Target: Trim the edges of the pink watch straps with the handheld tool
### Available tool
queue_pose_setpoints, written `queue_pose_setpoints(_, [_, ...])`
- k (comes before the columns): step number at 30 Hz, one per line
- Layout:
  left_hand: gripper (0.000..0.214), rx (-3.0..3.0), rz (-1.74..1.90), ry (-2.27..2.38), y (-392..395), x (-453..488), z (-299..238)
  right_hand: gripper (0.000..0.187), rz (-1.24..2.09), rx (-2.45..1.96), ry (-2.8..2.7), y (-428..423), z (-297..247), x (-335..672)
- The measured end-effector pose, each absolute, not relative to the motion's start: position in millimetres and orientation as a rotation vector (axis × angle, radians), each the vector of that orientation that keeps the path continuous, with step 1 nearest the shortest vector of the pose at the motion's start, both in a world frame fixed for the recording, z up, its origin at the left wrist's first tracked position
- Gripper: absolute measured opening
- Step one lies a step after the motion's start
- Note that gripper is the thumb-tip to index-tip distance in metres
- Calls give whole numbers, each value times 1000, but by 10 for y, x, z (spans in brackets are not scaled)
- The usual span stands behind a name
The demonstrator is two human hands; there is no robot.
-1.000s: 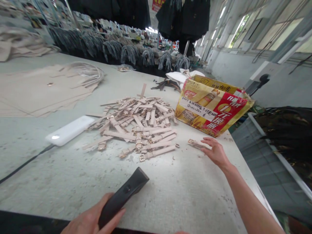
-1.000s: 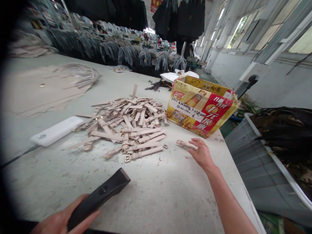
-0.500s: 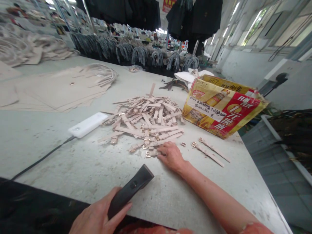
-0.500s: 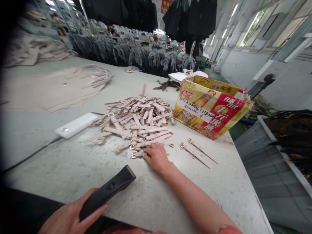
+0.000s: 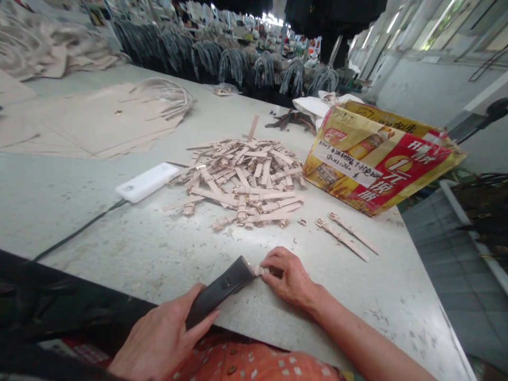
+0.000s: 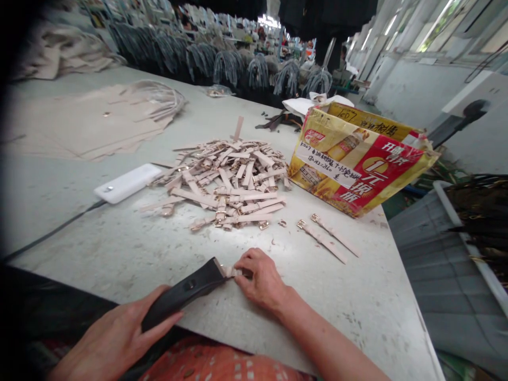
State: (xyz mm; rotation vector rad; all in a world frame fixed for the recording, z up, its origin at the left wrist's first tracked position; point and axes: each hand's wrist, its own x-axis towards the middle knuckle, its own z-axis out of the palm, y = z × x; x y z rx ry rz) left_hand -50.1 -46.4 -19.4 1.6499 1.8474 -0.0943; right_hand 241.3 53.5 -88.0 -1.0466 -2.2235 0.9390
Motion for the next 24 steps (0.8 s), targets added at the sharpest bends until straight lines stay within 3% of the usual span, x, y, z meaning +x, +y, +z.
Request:
queue_pose_setpoints(7, [44, 1655, -146, 1907, -357, -389, -106, 14, 729, -948, -2578, 641, -725, 2480])
queue_pose_setpoints(17, [41, 1643, -63, 1922, -359, -394, -138, 37, 793, -977, -2412, 542, -844, 2593])
queue_pose_setpoints(24, [41, 1636, -21, 1966, -346, -409, -136, 3, 571, -1051, -2382, 500, -943, 2456])
